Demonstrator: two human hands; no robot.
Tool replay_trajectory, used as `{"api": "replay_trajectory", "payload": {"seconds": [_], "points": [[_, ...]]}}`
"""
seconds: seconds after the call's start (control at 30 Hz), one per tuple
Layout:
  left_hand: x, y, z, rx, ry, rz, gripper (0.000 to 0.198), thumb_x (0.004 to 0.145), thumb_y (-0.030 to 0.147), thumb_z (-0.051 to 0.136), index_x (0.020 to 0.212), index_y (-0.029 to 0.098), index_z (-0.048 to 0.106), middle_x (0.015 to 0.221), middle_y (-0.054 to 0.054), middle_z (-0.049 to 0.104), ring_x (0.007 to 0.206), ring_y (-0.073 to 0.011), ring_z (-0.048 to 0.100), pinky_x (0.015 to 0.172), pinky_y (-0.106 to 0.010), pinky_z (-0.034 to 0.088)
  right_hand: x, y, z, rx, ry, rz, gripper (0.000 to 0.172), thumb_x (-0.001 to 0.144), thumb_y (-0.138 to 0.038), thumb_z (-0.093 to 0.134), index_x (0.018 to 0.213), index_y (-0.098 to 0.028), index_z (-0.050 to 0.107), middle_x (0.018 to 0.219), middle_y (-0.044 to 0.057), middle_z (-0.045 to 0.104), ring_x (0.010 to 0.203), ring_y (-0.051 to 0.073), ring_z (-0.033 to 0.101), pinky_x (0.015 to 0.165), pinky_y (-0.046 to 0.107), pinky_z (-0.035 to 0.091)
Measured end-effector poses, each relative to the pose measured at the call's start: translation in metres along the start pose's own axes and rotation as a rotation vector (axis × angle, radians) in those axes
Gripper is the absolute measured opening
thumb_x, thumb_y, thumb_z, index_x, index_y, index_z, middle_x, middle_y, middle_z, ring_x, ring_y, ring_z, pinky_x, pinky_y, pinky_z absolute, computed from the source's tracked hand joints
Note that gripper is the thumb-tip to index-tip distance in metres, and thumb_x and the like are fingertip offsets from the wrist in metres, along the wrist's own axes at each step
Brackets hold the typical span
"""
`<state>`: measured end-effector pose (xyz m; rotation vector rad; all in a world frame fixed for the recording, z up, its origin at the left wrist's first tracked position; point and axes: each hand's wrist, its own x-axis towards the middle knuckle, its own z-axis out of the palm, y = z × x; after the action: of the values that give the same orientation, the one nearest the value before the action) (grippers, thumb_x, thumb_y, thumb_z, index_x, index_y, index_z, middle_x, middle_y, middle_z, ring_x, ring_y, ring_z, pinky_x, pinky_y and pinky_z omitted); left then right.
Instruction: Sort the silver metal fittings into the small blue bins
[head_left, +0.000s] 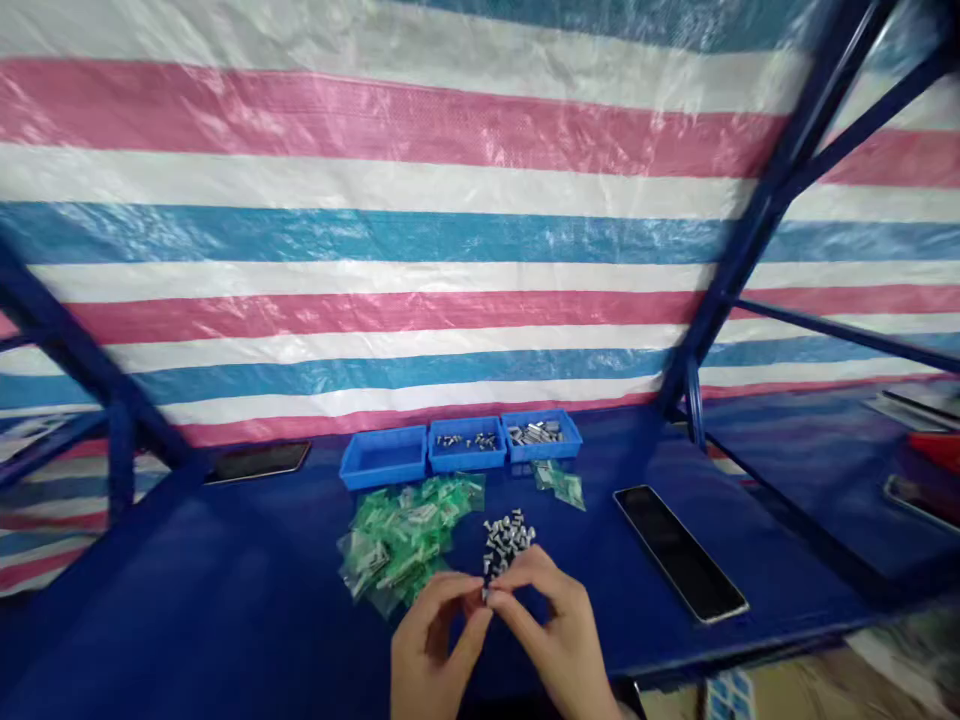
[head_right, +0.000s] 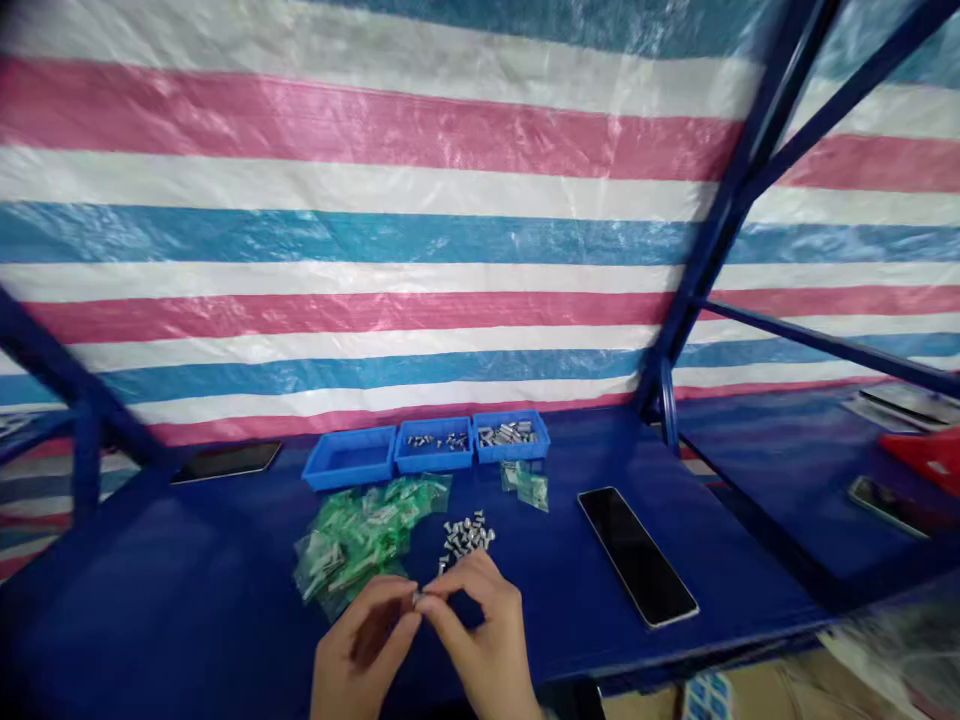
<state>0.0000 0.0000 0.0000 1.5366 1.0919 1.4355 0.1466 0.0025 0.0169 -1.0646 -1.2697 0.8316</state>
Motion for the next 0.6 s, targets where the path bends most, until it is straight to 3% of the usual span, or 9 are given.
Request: {"api": "replay_trajectory", "payload": {"seconds": [0.17, 0.33, 0.43, 0.6], "points": [[0.006, -0.007, 0.001, 0.062, 0.071, -0.001, 0.005, 0.081, 0.021, 0.071, 0.086, 0.022, 0.071, 0.089, -0.002, 0.067, 0.077, -0.0157, 0.069, 0.069, -0.021, 0.058, -0.007, 0.021, 0.016, 0.276, -0.056, 0.256, 0.022, 0.082, -0.039, 0.073, 0.072, -0.019, 0.077, 0.069, 0.003, 0.070, 0.068, 0.018, 0.061, 0.068, 0.027, 0.046], [0.020, -0.012, 0.008, 0.227, 0.023, 0.140, 0.006, 0.083, 0.021, 0.066, 0.084, 0.022, 0.073, 0.086, -0.003, 0.068, 0.076, -0.0174, 0.070, 0.069, -0.025, 0.058, -0.009, 0.040, 0.020, 0.710, -0.105, 0.463, 0.027, 0.067, -0.045, 0.085, 0.080, -0.021, 0.081, 0.071, 0.002, 0.069, 0.062, 0.013, 0.054, 0.063, 0.024, 0.044], [0.058, -0.011, 0.014, 0.364, 0.022, 0.239, 0.012, 0.087, 0.025, 0.063, 0.087, 0.022, 0.074, 0.085, -0.004, 0.071, 0.078, -0.0191, 0.070, 0.072, -0.029, 0.058, -0.007, 0.045, 0.013, 0.633, -0.064, 0.434, 0.032, 0.068, -0.044, 0.085, 0.089, -0.020, 0.081, 0.077, 0.003, 0.071, 0.064, 0.012, 0.055, 0.063, 0.023, 0.043], [0.156, -0.021, 0.020, 0.492, 0.036, 0.296, 0.022, 0.084, 0.022, 0.062, 0.104, 0.021, 0.073, 0.105, -0.008, 0.075, 0.100, -0.0255, 0.068, 0.093, -0.043, 0.054, -0.008, 0.046, 0.004, 0.319, -0.117, 0.321, 0.026, 0.084, -0.043, 0.069, 0.091, -0.019, 0.079, 0.077, 0.006, 0.072, 0.072, 0.018, 0.061, 0.068, 0.026, 0.046]]}}
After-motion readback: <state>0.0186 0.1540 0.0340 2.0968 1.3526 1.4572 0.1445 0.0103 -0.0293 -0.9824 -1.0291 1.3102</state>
